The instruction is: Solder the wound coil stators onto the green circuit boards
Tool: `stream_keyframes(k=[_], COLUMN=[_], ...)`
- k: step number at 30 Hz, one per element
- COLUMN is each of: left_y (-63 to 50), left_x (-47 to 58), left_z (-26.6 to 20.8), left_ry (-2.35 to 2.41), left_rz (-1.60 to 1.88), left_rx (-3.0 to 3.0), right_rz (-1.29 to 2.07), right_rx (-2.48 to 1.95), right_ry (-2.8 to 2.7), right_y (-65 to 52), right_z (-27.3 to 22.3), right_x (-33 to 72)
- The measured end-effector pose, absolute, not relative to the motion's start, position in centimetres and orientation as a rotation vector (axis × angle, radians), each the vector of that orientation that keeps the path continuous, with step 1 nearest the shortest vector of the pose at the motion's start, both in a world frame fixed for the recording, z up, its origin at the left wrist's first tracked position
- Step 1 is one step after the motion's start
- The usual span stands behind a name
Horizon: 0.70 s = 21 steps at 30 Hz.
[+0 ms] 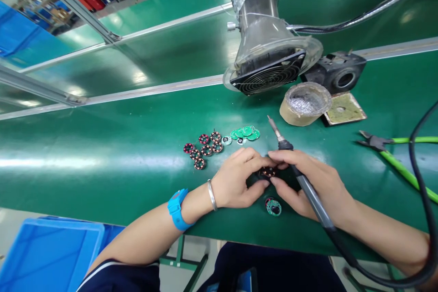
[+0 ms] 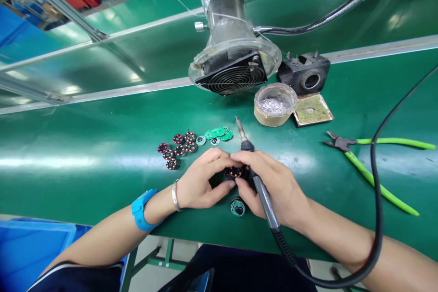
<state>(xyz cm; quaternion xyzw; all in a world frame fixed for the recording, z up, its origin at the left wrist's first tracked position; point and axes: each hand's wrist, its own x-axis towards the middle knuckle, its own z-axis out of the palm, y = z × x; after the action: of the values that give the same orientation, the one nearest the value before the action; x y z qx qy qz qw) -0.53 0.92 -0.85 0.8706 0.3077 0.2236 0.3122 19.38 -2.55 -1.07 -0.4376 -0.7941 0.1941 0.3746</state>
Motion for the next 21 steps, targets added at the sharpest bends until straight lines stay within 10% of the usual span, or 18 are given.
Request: stream_keyframes(k=[21], left_y=[2.3], left_x=[-2.7], left_z=[-0.6], left_ry=[0.755], left_rz=[0.940], left_rx=[2.489], right_rz=[0.509], right_rx=[-1.015], right_ry=[-2.090], right_y=[-2.5], right_z=[-1.7], right_x=[19.5])
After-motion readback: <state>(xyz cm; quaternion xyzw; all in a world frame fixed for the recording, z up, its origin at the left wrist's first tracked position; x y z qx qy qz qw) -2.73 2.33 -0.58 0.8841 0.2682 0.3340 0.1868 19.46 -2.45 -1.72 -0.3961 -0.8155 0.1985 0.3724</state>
